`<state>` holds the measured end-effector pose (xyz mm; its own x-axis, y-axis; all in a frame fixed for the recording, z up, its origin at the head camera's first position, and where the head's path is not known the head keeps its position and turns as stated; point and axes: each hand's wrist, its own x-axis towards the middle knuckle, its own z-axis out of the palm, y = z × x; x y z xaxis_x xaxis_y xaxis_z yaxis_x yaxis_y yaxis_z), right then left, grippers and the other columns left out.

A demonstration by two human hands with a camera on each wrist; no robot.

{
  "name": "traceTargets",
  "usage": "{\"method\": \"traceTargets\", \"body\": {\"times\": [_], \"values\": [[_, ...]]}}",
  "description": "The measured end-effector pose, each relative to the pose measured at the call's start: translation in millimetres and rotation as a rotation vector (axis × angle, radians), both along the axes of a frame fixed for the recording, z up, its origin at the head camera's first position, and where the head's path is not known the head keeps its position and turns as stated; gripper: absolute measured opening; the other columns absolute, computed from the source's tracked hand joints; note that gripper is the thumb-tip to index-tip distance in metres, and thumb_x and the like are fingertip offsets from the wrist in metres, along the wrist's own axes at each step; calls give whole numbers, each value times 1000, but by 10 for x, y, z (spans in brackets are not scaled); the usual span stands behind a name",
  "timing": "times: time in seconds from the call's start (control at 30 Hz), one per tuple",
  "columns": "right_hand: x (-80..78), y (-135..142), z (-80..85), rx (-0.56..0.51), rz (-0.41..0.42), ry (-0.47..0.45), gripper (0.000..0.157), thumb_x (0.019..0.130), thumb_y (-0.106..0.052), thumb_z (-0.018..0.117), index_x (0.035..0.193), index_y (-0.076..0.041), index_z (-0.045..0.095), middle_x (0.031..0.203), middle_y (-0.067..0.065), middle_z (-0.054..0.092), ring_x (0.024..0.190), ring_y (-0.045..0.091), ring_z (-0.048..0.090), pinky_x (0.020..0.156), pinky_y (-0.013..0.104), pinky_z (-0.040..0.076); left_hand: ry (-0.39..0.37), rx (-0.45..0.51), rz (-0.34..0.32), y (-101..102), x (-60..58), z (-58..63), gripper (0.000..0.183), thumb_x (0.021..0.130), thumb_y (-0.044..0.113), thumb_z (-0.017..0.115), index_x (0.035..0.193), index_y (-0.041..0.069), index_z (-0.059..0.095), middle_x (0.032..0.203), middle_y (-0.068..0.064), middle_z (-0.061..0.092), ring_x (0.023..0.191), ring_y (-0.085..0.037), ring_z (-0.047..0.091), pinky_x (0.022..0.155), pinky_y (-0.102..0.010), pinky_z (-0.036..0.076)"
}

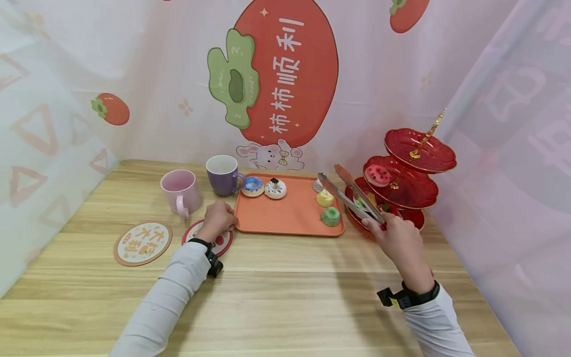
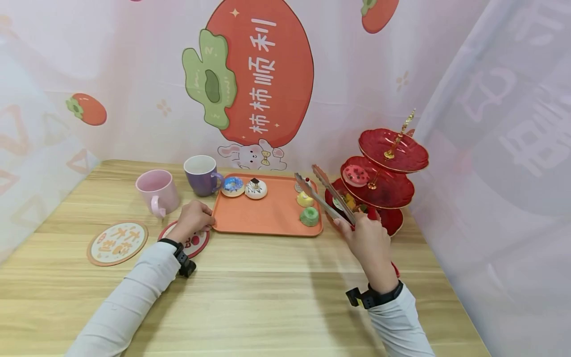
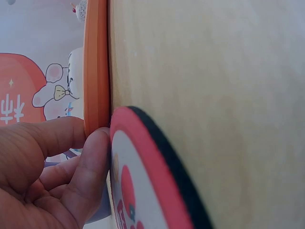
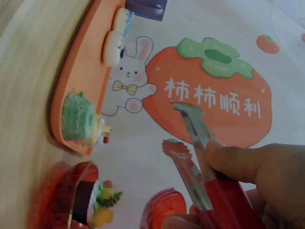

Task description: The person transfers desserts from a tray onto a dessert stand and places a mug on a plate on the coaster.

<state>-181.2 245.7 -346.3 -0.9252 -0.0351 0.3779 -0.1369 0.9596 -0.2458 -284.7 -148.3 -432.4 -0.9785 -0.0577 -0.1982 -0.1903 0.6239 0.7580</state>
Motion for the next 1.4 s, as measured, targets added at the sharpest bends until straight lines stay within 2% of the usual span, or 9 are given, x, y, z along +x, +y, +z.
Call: {"method": "traceTargets", "body": {"times": [0.2,0.37,0.5,0.7,0.87,1.1,1.4], "values": [[-42,-61,-134,-29,15,-16,39,83,-36,69,83,3,62,54,6,44,44,24,41,39,36,33,-7,2,-6,21,7,20,6,73,2,70,77,-2,67,55,-7,57,41,-14,53,38,-26,45],[-108,-144,-266,-26,47,18,37,81,-34,71,80,2,63,54,6,45,42,23,41,37,35,33,-9,-8,-13,17,-10,19,8,73,2,70,80,-3,69,56,-7,58,42,-15,55,39,-25,45],[-180,-237,-393,-27,77,29,35,80,-34,72,77,-1,61,52,3,41,42,20,37,37,33,29,-23,-1,-11,8,-18,13,8,74,2,70,79,-3,69,56,-7,59,44,-15,56,39,-25,46],[-263,-377,-531,-50,106,-4,34,82,-32,71,86,1,66,56,4,47,45,19,39,39,31,29,-39,13,-5,24,15,54,7,74,1,69,80,-3,69,57,-8,59,44,-14,56,40,-24,46],[-311,-462,-579,-61,120,2,33,82,-32,71,91,0,67,56,2,45,45,18,38,40,30,29,-43,15,-7,41,23,83,6,75,1,69,80,-2,68,57,-8,59,43,-13,55,41,-24,46],[-354,-538,-601,-55,119,-26,34,82,-34,71,72,-5,56,52,0,34,45,18,36,40,29,26,-35,3,-1,39,1,54,11,74,2,71,82,-3,68,57,-8,59,43,-14,54,40,-25,46],[-432,-637,-591,-52,109,-91,39,82,-37,70,64,-9,52,53,-1,31,44,18,36,39,30,26,-15,13,-7,13,17,43,11,74,2,70,83,-4,68,59,-9,60,45,-16,57,40,-26,47]]}}
